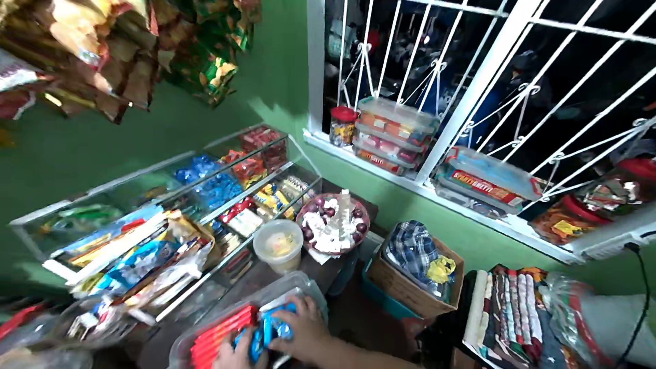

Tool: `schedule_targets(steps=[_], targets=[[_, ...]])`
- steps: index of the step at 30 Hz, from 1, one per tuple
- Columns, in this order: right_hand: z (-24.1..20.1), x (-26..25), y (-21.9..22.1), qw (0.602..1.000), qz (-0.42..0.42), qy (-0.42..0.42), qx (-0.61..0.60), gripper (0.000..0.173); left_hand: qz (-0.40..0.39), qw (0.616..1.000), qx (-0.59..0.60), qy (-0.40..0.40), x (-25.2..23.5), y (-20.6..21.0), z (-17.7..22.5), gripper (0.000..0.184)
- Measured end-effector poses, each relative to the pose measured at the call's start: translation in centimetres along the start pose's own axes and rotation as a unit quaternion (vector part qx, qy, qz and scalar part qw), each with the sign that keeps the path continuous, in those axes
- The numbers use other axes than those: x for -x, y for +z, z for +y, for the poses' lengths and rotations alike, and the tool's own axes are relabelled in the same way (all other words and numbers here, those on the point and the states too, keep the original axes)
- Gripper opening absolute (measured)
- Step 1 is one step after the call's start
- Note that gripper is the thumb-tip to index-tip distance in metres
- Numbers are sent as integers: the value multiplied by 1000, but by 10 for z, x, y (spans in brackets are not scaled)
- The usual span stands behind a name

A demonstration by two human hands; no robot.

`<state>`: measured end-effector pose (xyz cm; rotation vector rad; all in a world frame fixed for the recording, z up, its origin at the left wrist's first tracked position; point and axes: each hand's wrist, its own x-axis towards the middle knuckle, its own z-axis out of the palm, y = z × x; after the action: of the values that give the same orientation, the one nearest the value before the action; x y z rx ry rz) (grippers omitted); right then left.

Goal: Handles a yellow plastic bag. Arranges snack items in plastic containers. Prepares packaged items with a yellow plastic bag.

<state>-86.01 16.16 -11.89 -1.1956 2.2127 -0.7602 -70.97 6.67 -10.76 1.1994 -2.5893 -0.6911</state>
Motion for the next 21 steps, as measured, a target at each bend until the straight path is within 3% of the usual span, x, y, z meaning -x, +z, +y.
schedule_targets(steps=[2, 5, 7, 11, 18, 21], targets=[[-7, -2, -7, 1000, -11, 23, 15, 60, 17, 1000, 21, 14, -4, -3, -5, 46], [-11, -13, -20, 998, -33, 47, 30, 53, -13, 998, 58, -8, -9, -22, -7, 44], [1, -15, -13, 999, 8, 19, 32, 48, -25, 993, 105, -48, -8, -29, -16, 47], [-4, -12, -24, 993, 82, -19, -81, 51, 31, 968, 243, -59, -3, -50, -37, 52], [-21, -12, -24, 983, 60, -77, -155, 83, 59, 933, 347, -76, 15, -80, -60, 54], [-27, -13, -19, 979, 35, -108, -172, 72, 69, 921, 371, -94, 26, -90, -72, 54]])
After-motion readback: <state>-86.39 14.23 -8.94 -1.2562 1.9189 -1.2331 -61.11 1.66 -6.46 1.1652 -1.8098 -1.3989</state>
